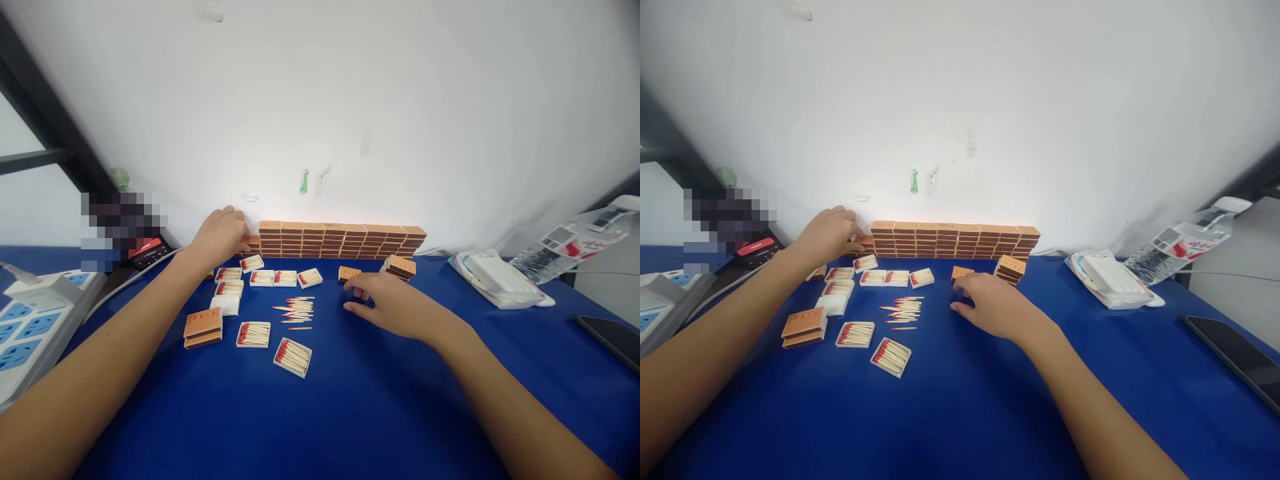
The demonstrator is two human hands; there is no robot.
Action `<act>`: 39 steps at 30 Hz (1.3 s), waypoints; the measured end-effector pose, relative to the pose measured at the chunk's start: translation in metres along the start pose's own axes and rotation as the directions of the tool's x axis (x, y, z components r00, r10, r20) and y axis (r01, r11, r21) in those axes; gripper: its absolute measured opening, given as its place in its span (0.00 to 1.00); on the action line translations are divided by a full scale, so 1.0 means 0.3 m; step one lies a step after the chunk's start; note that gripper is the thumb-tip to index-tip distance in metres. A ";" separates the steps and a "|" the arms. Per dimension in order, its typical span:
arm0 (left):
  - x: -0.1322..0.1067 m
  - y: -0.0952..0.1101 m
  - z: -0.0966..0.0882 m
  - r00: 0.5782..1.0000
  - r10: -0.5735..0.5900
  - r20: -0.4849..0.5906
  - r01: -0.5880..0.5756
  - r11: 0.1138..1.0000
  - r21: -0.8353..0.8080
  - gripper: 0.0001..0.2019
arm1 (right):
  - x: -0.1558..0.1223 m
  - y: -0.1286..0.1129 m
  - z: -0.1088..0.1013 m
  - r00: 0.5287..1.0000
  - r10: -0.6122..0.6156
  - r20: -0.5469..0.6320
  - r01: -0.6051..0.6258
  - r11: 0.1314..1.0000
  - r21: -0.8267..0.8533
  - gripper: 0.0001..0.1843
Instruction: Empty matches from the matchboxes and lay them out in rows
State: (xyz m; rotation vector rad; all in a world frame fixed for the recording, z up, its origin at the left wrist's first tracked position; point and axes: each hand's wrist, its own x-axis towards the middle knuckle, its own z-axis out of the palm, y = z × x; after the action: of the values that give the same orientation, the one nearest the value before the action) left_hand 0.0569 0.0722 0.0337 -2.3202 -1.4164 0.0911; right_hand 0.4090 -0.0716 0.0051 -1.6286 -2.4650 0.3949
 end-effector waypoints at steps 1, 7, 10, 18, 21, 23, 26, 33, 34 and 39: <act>0.000 -0.002 0.003 1.000 0.003 -0.001 -0.003 1.000 0.006 0.12 | 0.000 0.000 0.001 1.000 -0.002 -0.001 0.002 1.000 -0.002 0.13; -0.001 0.002 0.004 0.999 0.038 -0.027 -0.039 0.998 -0.044 0.13 | 0.001 0.011 0.008 1.000 -0.006 -0.003 0.006 1.000 0.000 0.14; -0.002 0.008 -0.001 0.999 0.035 0.000 -0.035 0.999 -0.023 0.13 | 0.002 0.015 0.009 1.000 -0.006 -0.004 0.006 1.000 -0.001 0.14; 0.001 -0.006 0.007 0.999 0.045 0.005 -0.045 0.999 -0.002 0.12 | 0.001 0.012 0.009 1.000 -0.005 -0.001 0.005 1.000 -0.013 0.14; -0.002 -0.012 0.007 0.999 0.044 -0.011 -0.044 0.999 -0.012 0.13 | 0.001 0.011 0.008 1.000 -0.002 0.000 0.002 1.000 -0.015 0.15; -0.005 -0.013 0.007 0.999 0.039 -0.037 -0.040 0.999 -0.019 0.13 | 0.002 0.011 0.008 1.000 -0.001 -0.001 0.001 1.000 -0.012 0.15; -0.009 -0.014 0.008 0.996 0.036 -0.085 -0.040 0.998 -0.045 0.13 | 0.002 0.012 0.009 1.000 -0.004 -0.007 0.004 1.000 -0.007 0.14; -0.013 -0.002 0.015 0.990 0.066 -0.125 -0.074 0.995 -0.066 0.12 | 0.004 0.016 0.013 1.000 -0.007 -0.018 0.007 1.000 -0.009 0.15; -0.014 0.004 0.017 0.990 0.067 -0.126 -0.075 0.995 -0.062 0.14 | 0.004 0.015 0.013 1.000 -0.007 -0.018 0.007 1.000 -0.011 0.15; -0.017 0.019 0.028 0.989 0.059 -0.138 -0.068 0.996 -0.062 0.15 | 0.002 0.010 0.009 1.000 0.001 -0.006 -0.001 1.000 -0.014 0.14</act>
State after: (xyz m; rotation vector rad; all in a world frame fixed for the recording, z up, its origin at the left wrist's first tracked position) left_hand 0.0569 0.0681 0.0230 -2.3762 -1.2979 -0.0954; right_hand 0.4107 -0.0702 0.0015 -1.6336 -2.4683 0.3726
